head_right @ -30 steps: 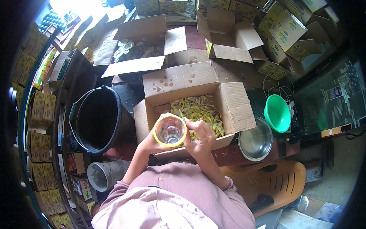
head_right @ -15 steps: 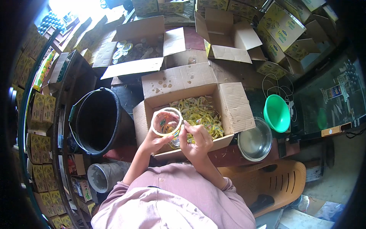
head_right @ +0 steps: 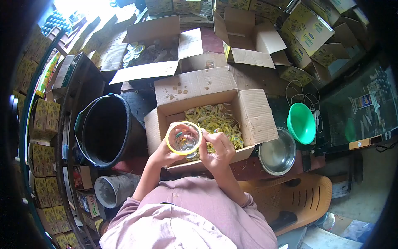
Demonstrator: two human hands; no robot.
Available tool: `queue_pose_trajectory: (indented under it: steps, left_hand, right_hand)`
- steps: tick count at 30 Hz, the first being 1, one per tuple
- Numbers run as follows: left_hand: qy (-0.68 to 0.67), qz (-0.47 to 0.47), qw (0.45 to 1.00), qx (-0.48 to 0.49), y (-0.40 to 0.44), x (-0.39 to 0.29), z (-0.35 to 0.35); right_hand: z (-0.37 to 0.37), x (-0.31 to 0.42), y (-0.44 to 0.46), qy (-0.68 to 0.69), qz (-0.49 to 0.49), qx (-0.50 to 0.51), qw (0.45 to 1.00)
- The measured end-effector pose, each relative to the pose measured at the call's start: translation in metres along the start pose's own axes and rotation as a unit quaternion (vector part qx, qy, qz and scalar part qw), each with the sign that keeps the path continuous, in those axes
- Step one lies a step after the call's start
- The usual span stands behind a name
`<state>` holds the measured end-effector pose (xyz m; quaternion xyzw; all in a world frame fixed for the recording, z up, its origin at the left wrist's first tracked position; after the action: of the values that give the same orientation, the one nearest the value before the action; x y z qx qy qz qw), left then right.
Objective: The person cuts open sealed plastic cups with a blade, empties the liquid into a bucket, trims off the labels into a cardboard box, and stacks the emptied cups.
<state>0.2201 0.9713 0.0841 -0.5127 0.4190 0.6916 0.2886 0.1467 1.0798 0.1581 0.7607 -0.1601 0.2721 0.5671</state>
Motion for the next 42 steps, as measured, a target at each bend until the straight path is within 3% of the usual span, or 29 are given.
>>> queue_pose_trajectory:
  steps: [4, 7, 10, 14, 35, 40, 42]
  left_hand:
    - [-0.068, -0.038, 0.997, 0.017, 0.0, -0.003, 0.005]
    - [-0.019, -0.017, 0.999, 0.046, -0.001, -0.002, 0.006]
    - [-0.044, -0.062, 0.997, 0.007, -0.002, 0.013, 0.0]
    - [-0.245, -0.114, 0.962, -0.047, -0.003, 0.022, -0.003]
    - [-0.07, -0.028, 0.995, -0.059, -0.001, 0.006, -0.003]
    - [-0.01, 0.002, 0.999, -0.053, -0.004, -0.001, -0.003]
    - [-0.074, -0.033, 0.996, -0.032, -0.004, 0.005, -0.001]
  right_hand:
    - [0.002, -0.003, 0.002, 0.011, 0.006, 0.018, 1.0]
    - [0.002, -0.004, 0.002, 0.015, 0.012, 0.022, 1.0]
    - [-0.001, -0.008, 0.0, 0.014, 0.048, 0.001, 0.999]
    - [-0.005, -0.009, -0.004, 0.013, 0.089, -0.011, 0.996]
    - [0.001, 0.017, -0.005, -0.066, -0.021, -0.025, 0.997]
    - [0.002, -0.001, -0.002, -0.022, 0.027, -0.007, 0.999]
    - [0.005, -0.008, -0.001, -0.003, 0.05, 0.016, 0.999]
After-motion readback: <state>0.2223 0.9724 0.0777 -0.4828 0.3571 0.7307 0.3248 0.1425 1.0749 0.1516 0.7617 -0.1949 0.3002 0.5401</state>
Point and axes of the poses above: each hand's wrist, its own y-axis towards the middle knuckle, its own z-axis out of the palm, x = y × z, the point moved 10 cm from there along y, towards the middle knuckle, and after that the axes turned 9 degrees about -x, right-handed, at the moved point
